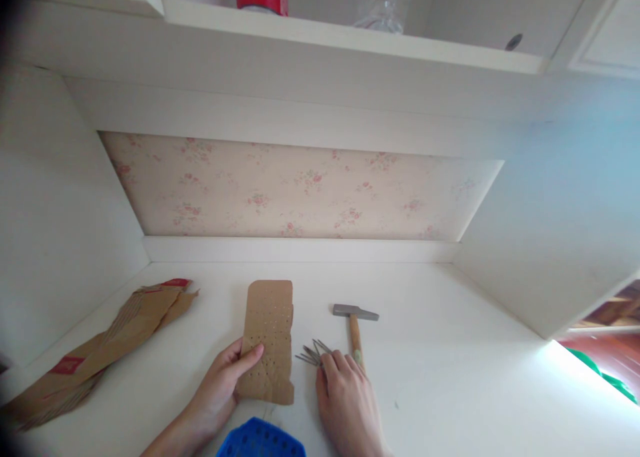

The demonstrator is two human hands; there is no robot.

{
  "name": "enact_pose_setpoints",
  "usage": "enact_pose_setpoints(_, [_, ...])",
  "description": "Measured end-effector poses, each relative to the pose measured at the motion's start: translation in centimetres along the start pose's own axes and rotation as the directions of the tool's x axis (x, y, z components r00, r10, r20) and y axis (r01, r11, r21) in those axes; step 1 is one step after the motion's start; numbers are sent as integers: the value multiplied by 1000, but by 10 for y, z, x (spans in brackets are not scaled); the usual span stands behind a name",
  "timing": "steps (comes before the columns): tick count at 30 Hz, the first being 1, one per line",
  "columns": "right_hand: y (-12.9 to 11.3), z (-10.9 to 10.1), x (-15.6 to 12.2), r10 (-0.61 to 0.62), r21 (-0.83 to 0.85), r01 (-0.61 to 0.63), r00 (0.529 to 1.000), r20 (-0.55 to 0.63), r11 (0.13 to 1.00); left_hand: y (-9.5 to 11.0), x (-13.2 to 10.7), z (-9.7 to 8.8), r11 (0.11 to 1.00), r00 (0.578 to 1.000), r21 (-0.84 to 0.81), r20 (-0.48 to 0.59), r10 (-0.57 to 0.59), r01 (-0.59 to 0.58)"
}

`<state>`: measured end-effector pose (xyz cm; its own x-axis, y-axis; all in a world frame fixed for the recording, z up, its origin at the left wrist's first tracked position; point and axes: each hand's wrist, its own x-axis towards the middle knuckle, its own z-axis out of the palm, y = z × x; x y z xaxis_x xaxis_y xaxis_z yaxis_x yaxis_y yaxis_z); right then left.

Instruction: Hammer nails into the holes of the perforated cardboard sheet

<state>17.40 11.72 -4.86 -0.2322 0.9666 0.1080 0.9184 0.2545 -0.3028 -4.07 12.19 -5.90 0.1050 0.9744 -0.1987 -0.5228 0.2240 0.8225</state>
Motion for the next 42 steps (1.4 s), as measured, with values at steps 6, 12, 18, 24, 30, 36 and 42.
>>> enact_pose_setpoints(6, [0,0,0,-6,-5,6,1000,5,1000,0,0,0,1000,1000,9,-2,-19,19])
enact_pose_setpoints(12, [1,0,-2,-4,-12,4,1000,7,1000,5,-1,2,996,996,-52,-48,-71,68])
enact_pose_setpoints(18, [-2,-2,-2,-2,-18,2,1000,6,1000,5,-2,2,999,999,-37,-17,-38,37])
enact_pose_setpoints(24, [-1,-2,-4,-6,-20,6,1000,7,1000,2,-2,-3,1000,1000,9,5,1,-1])
enact_pose_setpoints(30, [1,-2,-3,-13,-22,12,1000,-13,1000,2,-2,-2,1000,1000,-10,15,15,-15])
enact_pose_setpoints(36, [3,-2,0,-19,-26,18,999,-33,999,17,-6,-1,999,997,-15,-50,51,-52])
enact_pose_setpoints(42, [4,-4,-2,-34,-26,33,998,-49,999,67,-23,-18,965,959,201,-192,207,-168])
